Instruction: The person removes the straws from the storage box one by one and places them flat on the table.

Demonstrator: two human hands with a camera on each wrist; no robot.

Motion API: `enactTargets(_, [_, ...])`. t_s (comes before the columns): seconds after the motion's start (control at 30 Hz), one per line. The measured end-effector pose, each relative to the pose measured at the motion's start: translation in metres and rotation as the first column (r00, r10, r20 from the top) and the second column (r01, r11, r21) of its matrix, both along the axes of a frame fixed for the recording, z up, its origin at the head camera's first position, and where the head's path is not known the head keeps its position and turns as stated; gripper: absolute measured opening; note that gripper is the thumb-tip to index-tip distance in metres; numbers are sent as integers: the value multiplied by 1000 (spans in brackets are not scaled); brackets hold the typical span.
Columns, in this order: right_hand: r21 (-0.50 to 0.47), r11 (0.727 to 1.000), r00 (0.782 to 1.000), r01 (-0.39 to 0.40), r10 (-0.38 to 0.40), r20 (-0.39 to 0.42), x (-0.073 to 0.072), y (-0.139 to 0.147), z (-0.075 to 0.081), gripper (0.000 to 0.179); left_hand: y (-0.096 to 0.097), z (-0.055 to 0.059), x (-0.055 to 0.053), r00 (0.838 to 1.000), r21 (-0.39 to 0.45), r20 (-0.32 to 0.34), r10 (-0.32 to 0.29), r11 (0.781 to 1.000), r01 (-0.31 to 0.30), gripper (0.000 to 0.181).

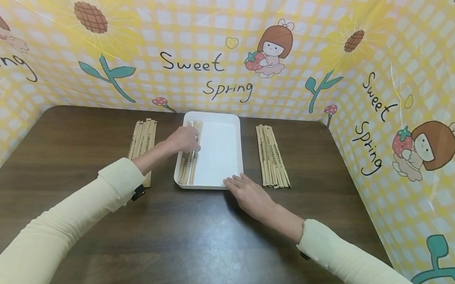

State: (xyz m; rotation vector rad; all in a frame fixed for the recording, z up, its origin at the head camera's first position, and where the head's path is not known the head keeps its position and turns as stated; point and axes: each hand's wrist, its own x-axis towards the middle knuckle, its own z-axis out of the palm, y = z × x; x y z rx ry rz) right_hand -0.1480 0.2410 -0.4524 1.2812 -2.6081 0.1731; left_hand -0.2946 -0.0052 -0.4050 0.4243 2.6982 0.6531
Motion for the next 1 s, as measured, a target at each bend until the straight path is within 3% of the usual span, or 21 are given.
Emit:
enactTargets(0.17, [7, 1000, 1000, -2, 2, -6, -1, -1, 0, 38, 2, 0, 1, 1000, -5, -15, 0, 1000, 0, 28])
enactTargets(0.37, [5, 1000, 1000, 3, -3, -5, -1, -1, -1, 38, 5, 0, 1, 1000, -13, 2, 14, 1000, -14, 14])
enactTargets(0.57, [2, 1000, 1000, 6, -6, 3, 0, 0, -1, 37, 8, -3, -2, 1000, -39, -2, -18, 999, 17, 16])
enactTargets(1.0, [6, 1000, 1000, 5, -5, -2, -1, -1, -1, 37, 13, -11, -1, 1000, -75, 12, 2, 997, -1, 15])
